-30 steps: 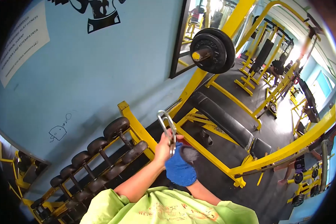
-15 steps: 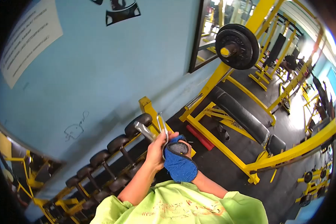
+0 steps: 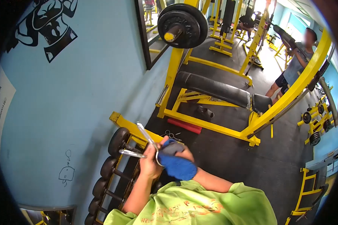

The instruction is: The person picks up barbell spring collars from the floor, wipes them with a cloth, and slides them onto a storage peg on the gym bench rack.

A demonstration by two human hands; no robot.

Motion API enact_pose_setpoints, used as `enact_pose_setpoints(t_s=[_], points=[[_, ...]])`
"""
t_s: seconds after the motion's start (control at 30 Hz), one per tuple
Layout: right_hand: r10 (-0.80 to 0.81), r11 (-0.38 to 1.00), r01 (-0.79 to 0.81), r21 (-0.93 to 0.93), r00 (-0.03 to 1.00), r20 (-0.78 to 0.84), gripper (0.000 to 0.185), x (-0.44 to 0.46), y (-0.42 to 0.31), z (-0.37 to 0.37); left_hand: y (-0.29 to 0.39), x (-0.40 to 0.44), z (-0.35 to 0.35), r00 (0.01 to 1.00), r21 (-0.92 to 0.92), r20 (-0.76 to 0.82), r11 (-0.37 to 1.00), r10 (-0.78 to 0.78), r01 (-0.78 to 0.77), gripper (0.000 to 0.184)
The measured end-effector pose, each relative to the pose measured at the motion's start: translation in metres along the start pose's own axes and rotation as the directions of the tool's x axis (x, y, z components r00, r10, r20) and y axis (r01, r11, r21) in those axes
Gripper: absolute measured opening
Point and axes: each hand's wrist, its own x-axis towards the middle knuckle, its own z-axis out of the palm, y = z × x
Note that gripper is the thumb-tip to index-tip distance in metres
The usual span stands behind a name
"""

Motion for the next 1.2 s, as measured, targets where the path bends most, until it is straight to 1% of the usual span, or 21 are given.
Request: enact_pose_setpoints(t_s=[0.03,0.07,0.13,0.2,0.23,0.27,0.33,0.37,0.4,0.47,0.6,0.67,0.73,0.8,0.9,1.0,1.07,1.1,1.13,1.17,1.2], points=[[-0.317,0.625,0.191,-0.757,0.948,-0.022,0.043,-0.010,-0.010,0.007,0.002,0.000,0.000,0.998,-0.036,0.021,0.998,-0.056,0.057,0.028],[-0.517,-0.212,0.115,-0.971,0.830,0.211,0.042,-0.024,-0.024,0.016,0.003,0.001,0.000,0.993,-0.074,0.045,0.991,-0.111,0.114,0.028],[-0.479,-0.211,0.131,-0.969,0.850,0.220,0.043,-0.026,-0.064,0.029,0.002,0.004,-0.003,0.995,-0.029,0.033,0.995,-0.095,0.096,0.030],[-0.063,-0.468,0.001,-0.884,0.997,0.035,0.045,-0.019,-0.103,0.049,0.004,0.008,-0.003,0.967,0.145,0.079,0.963,-0.241,0.228,0.033],[-0.424,-0.344,0.205,-0.917,0.837,0.346,0.041,-0.018,-0.061,0.012,0.004,0.008,0.004,0.964,0.205,0.076,0.951,-0.253,0.233,0.033],[-0.425,-0.351,0.201,-0.914,0.836,0.347,0.041,-0.019,-0.050,0.007,-0.002,0.009,0.005,0.965,0.273,-0.006,0.928,-0.261,0.253,0.033],[-0.515,0.471,0.383,-0.795,0.851,0.105,0.038,-0.013,-0.047,0.016,-0.016,0.010,0.010,0.990,0.681,-0.022,0.722,-0.140,0.117,0.031],[-0.570,0.263,0.423,-0.867,0.794,0.214,0.033,-0.013,-0.056,0.017,-0.032,0.017,0.004,0.960,0.748,0.237,0.603,0.148,-0.277,0.023],[-0.558,0.260,0.426,-0.867,0.798,0.225,0.033,-0.008,-0.054,0.005,-0.031,0.015,0.007,0.961,0.744,0.228,0.608,0.160,-0.278,0.023],[-0.415,-0.232,0.365,-0.902,0.802,0.431,0.027,0.009,-0.043,-0.026,-0.022,0.003,0.016,0.980,0.873,0.192,0.447,0.047,-0.193,0.023],[-0.354,-0.234,0.337,-0.912,0.844,0.403,0.021,0.016,-0.044,0.011,-0.018,0.004,-0.004,0.972,0.866,0.208,0.443,0.108,-0.234,0.025],[-0.458,-0.044,0.428,-0.903,0.794,0.399,0.018,0.016,-0.038,0.019,-0.013,-0.001,-0.011,0.980,0.886,0.179,0.420,0.082,-0.197,0.030],[-0.198,-0.102,0.454,-0.885,0.863,0.465,0.021,0.014,-0.056,0.032,-0.006,-0.009,-0.008,0.988,0.917,0.153,0.374,-0.017,-0.136,0.043],[-0.114,-0.316,0.182,-0.931,0.967,0.228,0.026,0.039,-0.051,0.025,-0.009,-0.014,0.002,0.951,0.900,0.288,0.307,0.113,-0.309,0.044],[-0.298,-0.450,0.205,-0.869,0.883,0.362,0.028,0.051,-0.059,0.003,-0.020,-0.020,-0.004,0.990,0.966,0.138,0.215,0.033,-0.142,0.045],[-0.226,-0.467,0.569,-0.677,0.663,0.713,0.037,0.063,-0.014,-0.026,-0.009,-0.016,-0.003,0.998,0.944,0.040,0.329,-0.043,-0.023,0.051],[-0.318,0.620,0.399,-0.675,0.915,0.249,0.033,0.038,-0.011,0.000,-0.006,-0.014,0.002,0.969,0.887,0.187,0.395,0.162,-0.237,0.057],[-0.316,0.621,0.395,-0.677,0.916,0.246,0.033,0.036,-0.015,0.001,-0.012,-0.012,-0.003,0.945,0.865,0.242,0.393,0.219,-0.312,0.059],[-0.300,0.316,0.448,-0.836,0.883,0.360,0.028,0.036,-0.020,0.001,-0.017,-0.014,-0.007,0.918,0.839,0.295,0.387,0.266,-0.382,0.062],[-0.247,-0.031,0.470,-0.882,0.852,0.462,0.023,0.038,-0.027,0.001,-0.019,-0.017,-0.010,0.984,0.880,0.139,0.442,0.109,-0.173,0.058],[-0.255,-0.032,0.462,-0.886,0.853,0.455,0.023,0.041,-0.041,0.004,-0.019,-0.017,-0.008,0.984,0.880,0.147,0.441,0.100,-0.177,0.058]])
